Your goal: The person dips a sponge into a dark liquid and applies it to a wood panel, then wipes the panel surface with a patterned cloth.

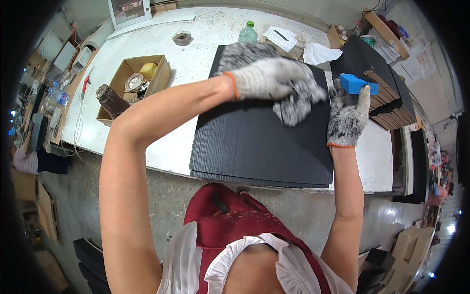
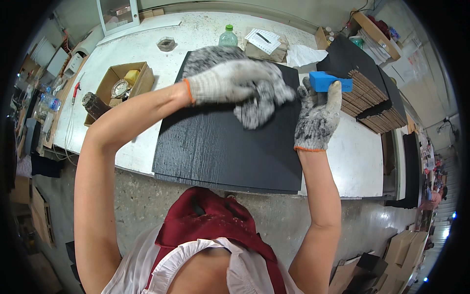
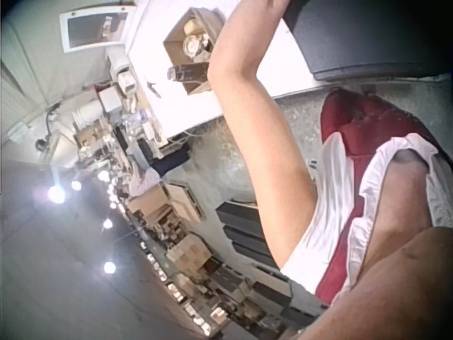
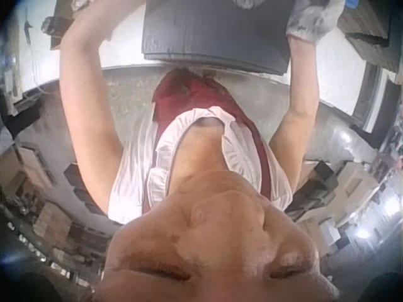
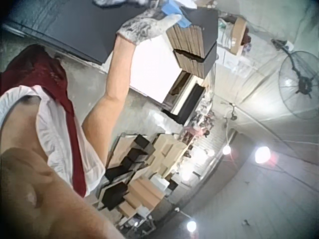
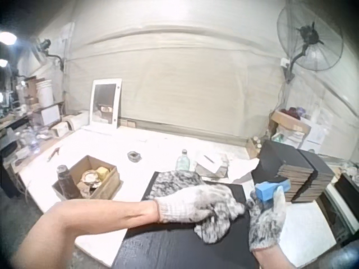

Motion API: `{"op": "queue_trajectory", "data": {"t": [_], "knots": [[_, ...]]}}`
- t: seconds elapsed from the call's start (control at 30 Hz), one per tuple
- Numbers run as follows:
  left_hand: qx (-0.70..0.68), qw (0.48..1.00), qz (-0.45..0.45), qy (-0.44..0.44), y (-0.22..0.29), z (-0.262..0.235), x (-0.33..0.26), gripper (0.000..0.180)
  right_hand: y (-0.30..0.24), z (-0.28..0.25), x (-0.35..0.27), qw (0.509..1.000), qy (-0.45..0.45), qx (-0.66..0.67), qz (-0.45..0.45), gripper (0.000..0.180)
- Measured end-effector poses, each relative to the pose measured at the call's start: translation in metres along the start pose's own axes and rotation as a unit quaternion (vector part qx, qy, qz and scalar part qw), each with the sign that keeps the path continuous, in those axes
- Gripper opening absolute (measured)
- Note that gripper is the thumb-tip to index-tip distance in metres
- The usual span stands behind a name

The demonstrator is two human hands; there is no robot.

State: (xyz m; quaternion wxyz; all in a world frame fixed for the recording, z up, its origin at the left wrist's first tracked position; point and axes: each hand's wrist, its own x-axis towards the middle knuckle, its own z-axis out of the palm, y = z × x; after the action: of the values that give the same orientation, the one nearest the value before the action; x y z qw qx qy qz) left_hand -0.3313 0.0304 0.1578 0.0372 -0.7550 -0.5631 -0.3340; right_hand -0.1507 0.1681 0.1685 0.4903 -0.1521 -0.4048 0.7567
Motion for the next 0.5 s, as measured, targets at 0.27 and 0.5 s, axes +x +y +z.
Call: {"op": "queue_trajectory", "data": {"t": [0.27,0.5], "knots": [[-0.261,0.958,0.052,-0.103,0.127,0.0,-0.074,0.029,-0.003,-0.012,0.005,0.998,-0.045,-0.024,0.047,0.044],[-0.218,0.972,-0.062,-0.07,0.148,-0.067,-0.141,0.032,-0.003,-0.009,0.002,0.988,-0.123,-0.065,0.072,0.047]]}}
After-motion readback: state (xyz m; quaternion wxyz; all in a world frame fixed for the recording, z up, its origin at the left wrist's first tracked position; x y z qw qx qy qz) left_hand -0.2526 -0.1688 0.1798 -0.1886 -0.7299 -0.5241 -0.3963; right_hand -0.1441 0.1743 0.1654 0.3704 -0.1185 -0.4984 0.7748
